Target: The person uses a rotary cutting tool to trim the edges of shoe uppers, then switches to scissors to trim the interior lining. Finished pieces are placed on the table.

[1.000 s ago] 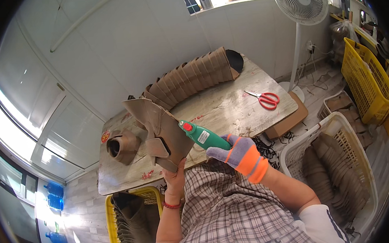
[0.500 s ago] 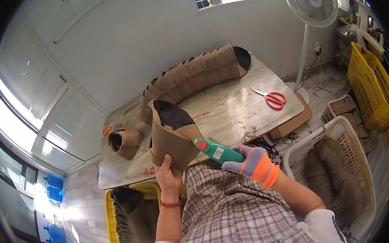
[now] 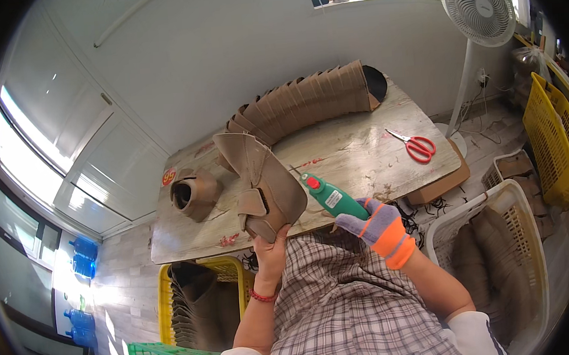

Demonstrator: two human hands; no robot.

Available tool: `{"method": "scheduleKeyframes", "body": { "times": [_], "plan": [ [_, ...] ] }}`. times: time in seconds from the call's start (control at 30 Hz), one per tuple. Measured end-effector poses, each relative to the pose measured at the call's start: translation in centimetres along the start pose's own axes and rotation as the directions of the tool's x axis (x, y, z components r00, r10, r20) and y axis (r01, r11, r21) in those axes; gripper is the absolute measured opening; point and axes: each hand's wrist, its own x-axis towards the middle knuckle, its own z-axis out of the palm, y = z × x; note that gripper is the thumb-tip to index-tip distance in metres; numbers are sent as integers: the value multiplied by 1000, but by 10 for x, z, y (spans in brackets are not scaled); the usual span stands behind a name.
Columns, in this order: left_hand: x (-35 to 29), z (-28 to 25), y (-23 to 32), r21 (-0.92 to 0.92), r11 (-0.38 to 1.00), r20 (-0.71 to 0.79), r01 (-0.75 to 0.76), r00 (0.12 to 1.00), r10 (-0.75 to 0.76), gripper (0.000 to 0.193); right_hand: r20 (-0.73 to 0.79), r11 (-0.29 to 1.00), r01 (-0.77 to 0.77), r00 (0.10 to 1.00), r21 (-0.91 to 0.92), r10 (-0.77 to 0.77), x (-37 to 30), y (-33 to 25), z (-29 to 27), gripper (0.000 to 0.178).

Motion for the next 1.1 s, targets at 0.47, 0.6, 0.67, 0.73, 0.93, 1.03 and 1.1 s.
{"method": "scheduleKeyframes", "body": {
  "times": [0.47,0.6,0.67,0.73,0.93,1.03,1.1],
  "plan": [
    [161,-194,-78,980,170,-103,102,995,-4,36,-165,975,-98,978,198,132,-26,31,-46,25],
    [179,-188,-104,955,240,-240,174,930,279,61,-204,973,-154,961,174,188,-26,42,-52,24],
    [178,-173,-120,939,317,-270,131,853,447,64,-247,979,-152,952,134,182,-23,56,-59,24],
    [174,-142,-142,851,524,-337,25,791,510,60,-319,988,-142,935,55,152,-20,82,-65,24],
    [202,-77,-219,-648,728,-245,223,844,-476,50,-281,972,-224,931,69,234,-15,67,-53,26],
    [227,-58,-223,-714,599,-109,362,788,-606,72,-266,961,-273,924,41,274,-15,57,-45,26],
    [234,-42,-218,-650,542,-114,533,637,-763,79,-279,948,-306,906,91,319,-18,67,-42,27]
  ]
}}
